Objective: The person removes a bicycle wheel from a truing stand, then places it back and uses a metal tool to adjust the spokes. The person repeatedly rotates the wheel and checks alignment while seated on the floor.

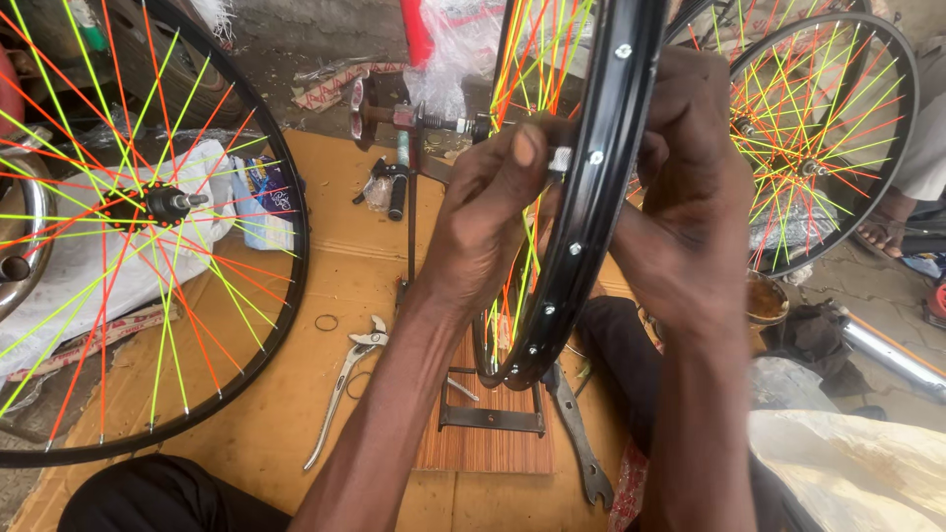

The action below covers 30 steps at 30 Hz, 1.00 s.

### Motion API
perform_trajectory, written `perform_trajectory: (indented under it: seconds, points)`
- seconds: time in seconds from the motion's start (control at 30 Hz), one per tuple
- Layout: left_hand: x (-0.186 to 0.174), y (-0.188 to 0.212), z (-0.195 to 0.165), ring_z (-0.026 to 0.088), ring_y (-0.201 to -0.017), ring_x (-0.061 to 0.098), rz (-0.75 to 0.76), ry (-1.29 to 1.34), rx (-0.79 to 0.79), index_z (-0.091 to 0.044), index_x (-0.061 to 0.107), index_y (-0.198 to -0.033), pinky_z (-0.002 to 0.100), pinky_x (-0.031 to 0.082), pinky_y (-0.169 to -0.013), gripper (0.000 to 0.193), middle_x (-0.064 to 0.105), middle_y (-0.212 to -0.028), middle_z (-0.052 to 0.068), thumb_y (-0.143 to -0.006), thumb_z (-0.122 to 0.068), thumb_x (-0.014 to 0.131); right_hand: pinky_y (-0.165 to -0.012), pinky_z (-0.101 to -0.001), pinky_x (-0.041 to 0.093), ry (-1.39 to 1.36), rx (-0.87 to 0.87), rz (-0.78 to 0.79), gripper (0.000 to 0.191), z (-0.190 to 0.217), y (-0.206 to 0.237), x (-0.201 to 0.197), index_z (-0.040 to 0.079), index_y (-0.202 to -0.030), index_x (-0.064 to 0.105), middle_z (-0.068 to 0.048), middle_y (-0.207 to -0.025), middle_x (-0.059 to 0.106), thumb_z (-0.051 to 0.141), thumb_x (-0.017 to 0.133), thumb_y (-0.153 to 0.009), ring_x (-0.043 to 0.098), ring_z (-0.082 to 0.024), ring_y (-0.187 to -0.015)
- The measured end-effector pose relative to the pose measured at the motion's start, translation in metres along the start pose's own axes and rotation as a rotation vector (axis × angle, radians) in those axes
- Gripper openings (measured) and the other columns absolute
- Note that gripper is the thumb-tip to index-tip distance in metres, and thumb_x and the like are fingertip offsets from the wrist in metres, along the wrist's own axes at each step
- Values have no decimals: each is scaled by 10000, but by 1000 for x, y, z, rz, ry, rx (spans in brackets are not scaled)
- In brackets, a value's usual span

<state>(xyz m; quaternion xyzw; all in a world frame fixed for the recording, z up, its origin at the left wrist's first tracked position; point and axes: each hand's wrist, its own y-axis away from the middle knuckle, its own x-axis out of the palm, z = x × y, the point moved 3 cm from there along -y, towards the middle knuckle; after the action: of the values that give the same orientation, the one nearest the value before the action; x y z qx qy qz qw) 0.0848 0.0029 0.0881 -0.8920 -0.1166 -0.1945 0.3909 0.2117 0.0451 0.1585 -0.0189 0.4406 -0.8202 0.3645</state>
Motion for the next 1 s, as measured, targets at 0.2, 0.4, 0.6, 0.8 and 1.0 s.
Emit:
perform_trajectory:
  seconds: [0.2, 0.4, 0.6, 0.8, 1.0]
  points:
    - [9, -10, 12, 75, -634, 477, -144, -179, -67, 20, 696, -1144, 262, 337, -538, 700, 583, -761, -4, -997, -646, 537, -1125, -314, 574, 74, -43, 78, 533, 0, 4, -6, 52, -1363, 629, -22, -1360, 422, -123, 752, -874, 518, -124, -1338]
    - [4, 0, 1, 77, -773, 500, -84, 26, 22, 28, 669, -1112, 283, 436, -815, 790, 537, -811, -16, -1081, -715, 402, -933, -233, 526, 64, -251, -133, 448, -17, 6, 4, 81, -1116, 604, 53, -1120, 471, 33, 1009, -929, 544, -45, -1042]
    - [8, 30, -21, 114, -775, 420, -252, -263, 134, 29, 592, -1294, 295, 375, -751, 581, 455, -987, 32, -1066, -495, 488, -729, -256, 589, -204, 9, -139, 216, -35, 6, 0, 33, -1112, 672, -33, -1056, 703, 59, 773, -923, 692, -114, -843]
    - [41, 94, -37, 198, -944, 575, -154, -1029, 440, 87, 577, -1315, 309, 480, -777, 475, 601, -1086, 98, -940, -190, 667, -780, -285, 614, -605, 15, -256, 92, -55, 7, 13, 7, -1113, 651, -92, -1066, 730, 5, 707, -1040, 716, -145, -893]
    - [43, 91, -37, 243, -1005, 614, -265, -1041, 394, 49, 627, -1336, 369, 536, -863, 391, 590, -1136, 132, -983, -99, 705, -816, -280, 580, -557, -35, -352, 238, -49, 35, 13, 68, -1207, 603, -68, -1110, 706, -1, 722, -1012, 675, -116, -948]
